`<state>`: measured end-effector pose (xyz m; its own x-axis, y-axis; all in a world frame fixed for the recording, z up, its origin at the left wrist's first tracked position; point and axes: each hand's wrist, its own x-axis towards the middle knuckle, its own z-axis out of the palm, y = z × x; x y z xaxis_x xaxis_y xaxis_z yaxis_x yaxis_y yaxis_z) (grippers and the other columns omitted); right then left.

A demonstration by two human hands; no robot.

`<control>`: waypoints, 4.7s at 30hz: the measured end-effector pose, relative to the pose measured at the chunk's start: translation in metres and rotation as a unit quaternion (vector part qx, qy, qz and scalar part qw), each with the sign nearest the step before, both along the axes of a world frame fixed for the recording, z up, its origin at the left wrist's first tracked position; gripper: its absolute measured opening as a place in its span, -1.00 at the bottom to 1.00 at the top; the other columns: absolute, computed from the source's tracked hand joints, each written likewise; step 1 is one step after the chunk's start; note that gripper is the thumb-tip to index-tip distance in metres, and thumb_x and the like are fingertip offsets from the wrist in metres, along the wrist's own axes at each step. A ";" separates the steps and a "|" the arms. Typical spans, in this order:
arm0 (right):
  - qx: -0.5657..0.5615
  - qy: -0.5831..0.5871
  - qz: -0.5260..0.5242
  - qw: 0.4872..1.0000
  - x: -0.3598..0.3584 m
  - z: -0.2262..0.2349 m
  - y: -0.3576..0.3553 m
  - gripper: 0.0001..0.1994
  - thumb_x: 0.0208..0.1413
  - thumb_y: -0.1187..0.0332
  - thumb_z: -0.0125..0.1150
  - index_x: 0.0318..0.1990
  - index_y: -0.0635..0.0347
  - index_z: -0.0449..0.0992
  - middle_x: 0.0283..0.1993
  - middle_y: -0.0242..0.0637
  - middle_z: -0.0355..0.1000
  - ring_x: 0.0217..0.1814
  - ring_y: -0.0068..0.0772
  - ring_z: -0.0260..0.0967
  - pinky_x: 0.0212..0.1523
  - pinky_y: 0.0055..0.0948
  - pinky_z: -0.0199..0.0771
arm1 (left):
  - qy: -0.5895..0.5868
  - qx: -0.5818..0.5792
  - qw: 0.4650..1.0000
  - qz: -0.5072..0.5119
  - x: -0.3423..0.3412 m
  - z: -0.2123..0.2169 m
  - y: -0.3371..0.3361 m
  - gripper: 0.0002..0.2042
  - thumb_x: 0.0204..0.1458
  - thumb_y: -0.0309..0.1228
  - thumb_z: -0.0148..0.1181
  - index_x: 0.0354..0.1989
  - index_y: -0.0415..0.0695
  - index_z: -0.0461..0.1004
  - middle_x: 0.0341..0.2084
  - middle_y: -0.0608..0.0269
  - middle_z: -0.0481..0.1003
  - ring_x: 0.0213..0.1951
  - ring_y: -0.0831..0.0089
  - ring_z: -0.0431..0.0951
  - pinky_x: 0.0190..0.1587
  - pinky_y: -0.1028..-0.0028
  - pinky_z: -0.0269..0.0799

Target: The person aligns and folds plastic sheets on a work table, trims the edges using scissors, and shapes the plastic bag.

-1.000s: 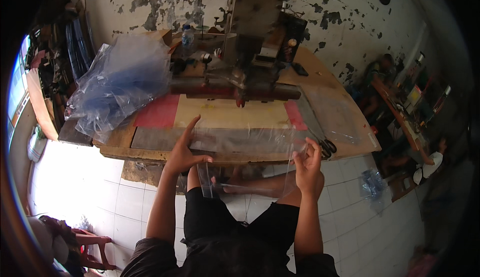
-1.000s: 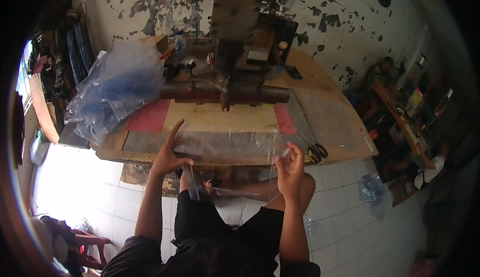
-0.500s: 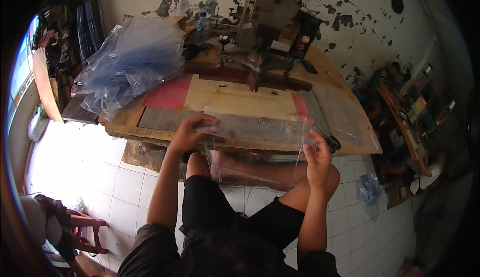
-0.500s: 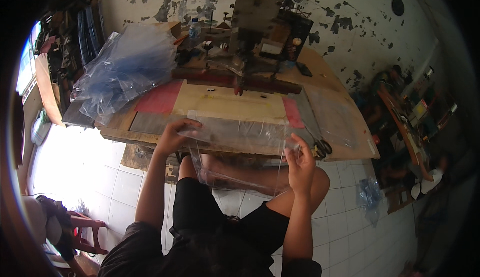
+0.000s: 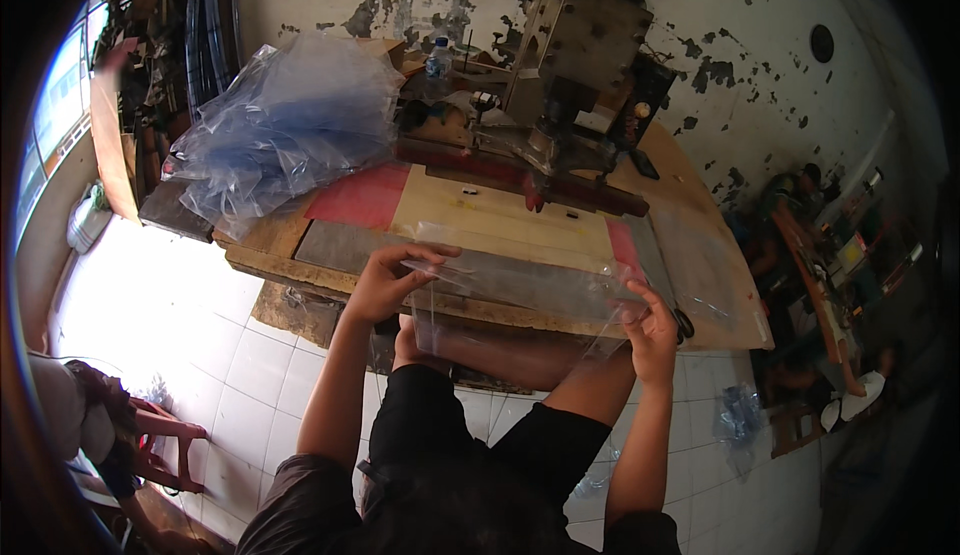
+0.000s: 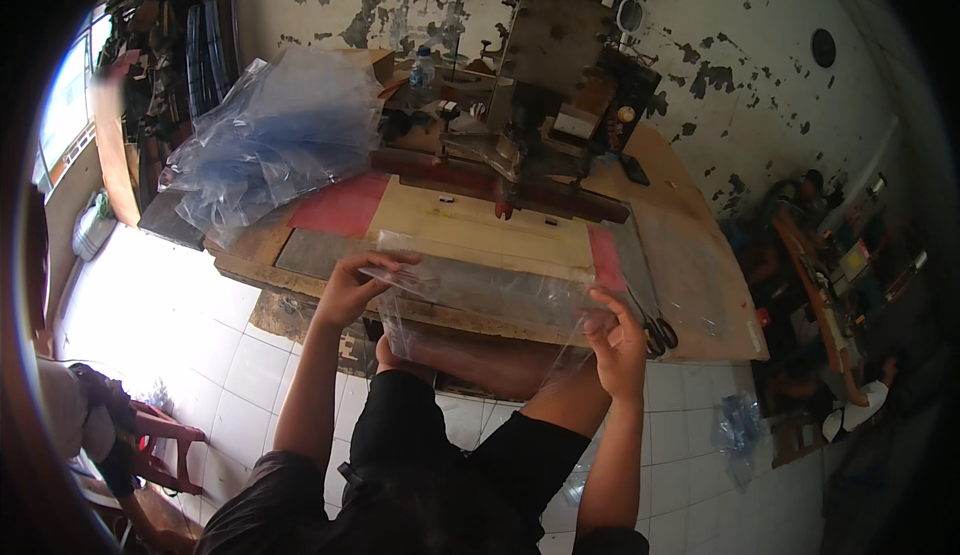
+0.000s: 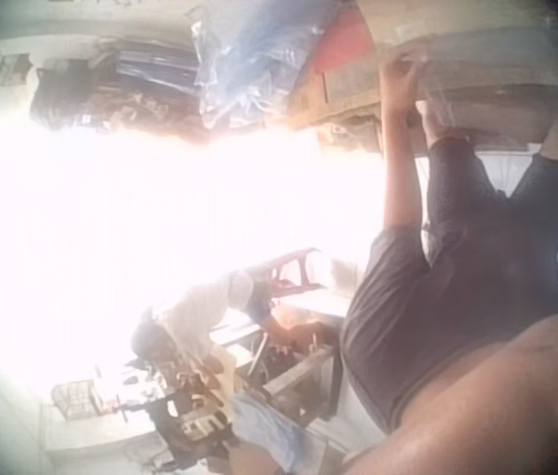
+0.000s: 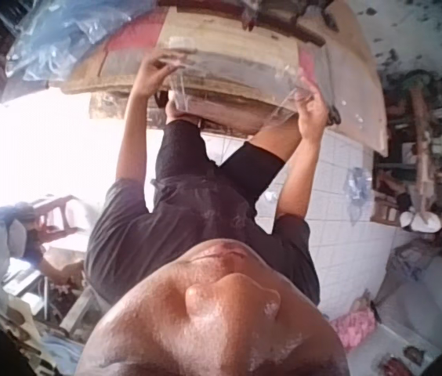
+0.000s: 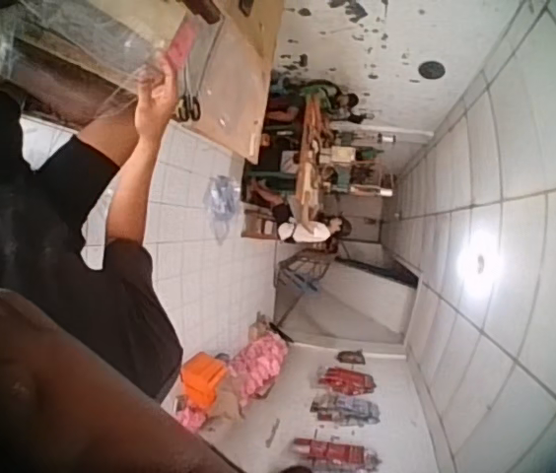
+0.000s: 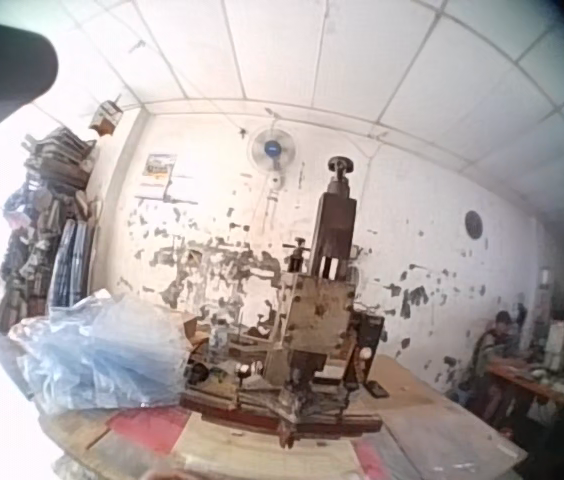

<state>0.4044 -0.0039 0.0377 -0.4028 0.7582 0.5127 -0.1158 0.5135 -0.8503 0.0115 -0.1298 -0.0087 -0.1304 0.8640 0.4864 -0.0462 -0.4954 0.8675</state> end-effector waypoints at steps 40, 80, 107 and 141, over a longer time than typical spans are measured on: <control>-0.140 0.029 -0.060 0.988 -0.052 -0.051 0.088 -0.69 0.38 0.35 0.17 0.17 0.31 0.51 -0.20 -0.40 0.48 -0.22 -0.62 0.43 -0.18 -0.50 0.56 | 0.039 -0.186 0.943 0.272 0.021 0.003 0.059 -0.62 0.30 -0.49 0.17 0.27 -0.20 0.36 -0.44 0.35 0.59 -0.47 0.76 0.42 -0.41 0.69 0.26; -0.038 0.340 -0.441 0.829 0.288 0.004 0.233 -0.77 0.28 0.46 0.26 0.02 0.21 0.41 -0.02 -0.25 0.52 -0.09 -0.42 0.57 -0.26 -0.53 0.49 | 0.042 -0.186 0.976 0.107 0.023 0.001 0.045 -0.86 0.31 -0.43 0.16 -0.12 -0.27 0.44 -0.48 0.23 0.57 -0.45 0.54 0.60 -0.41 0.56 0.49; 0.145 -0.518 -0.396 0.744 0.151 -0.014 0.260 -0.21 0.30 -0.34 -0.11 0.47 0.02 0.24 0.53 0.09 0.10 0.61 0.20 -0.10 0.53 0.11 -0.09 | 0.085 -0.193 0.966 0.147 0.026 -0.002 0.046 -0.87 0.31 -0.42 0.15 -0.09 -0.22 0.48 -0.53 0.26 0.56 -0.53 0.61 0.48 -0.43 0.58 0.39; 0.211 -0.441 -0.377 0.787 0.058 -0.043 0.192 -0.49 0.32 0.01 0.13 0.22 0.21 0.47 0.31 0.05 0.31 0.40 0.14 0.19 0.47 0.17 -0.03 | 0.534 0.000 0.716 0.451 -0.061 0.063 0.024 -0.82 0.07 -0.41 0.32 -0.15 -0.09 0.55 -0.05 0.21 0.56 0.04 0.16 0.54 0.10 0.18 0.37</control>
<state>0.4625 0.1879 -0.0050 -0.2609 0.7890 0.5563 0.8959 0.4125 -0.1649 -0.0498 -0.1056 0.0548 -0.1887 0.6630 0.7245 0.9810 0.0932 0.1702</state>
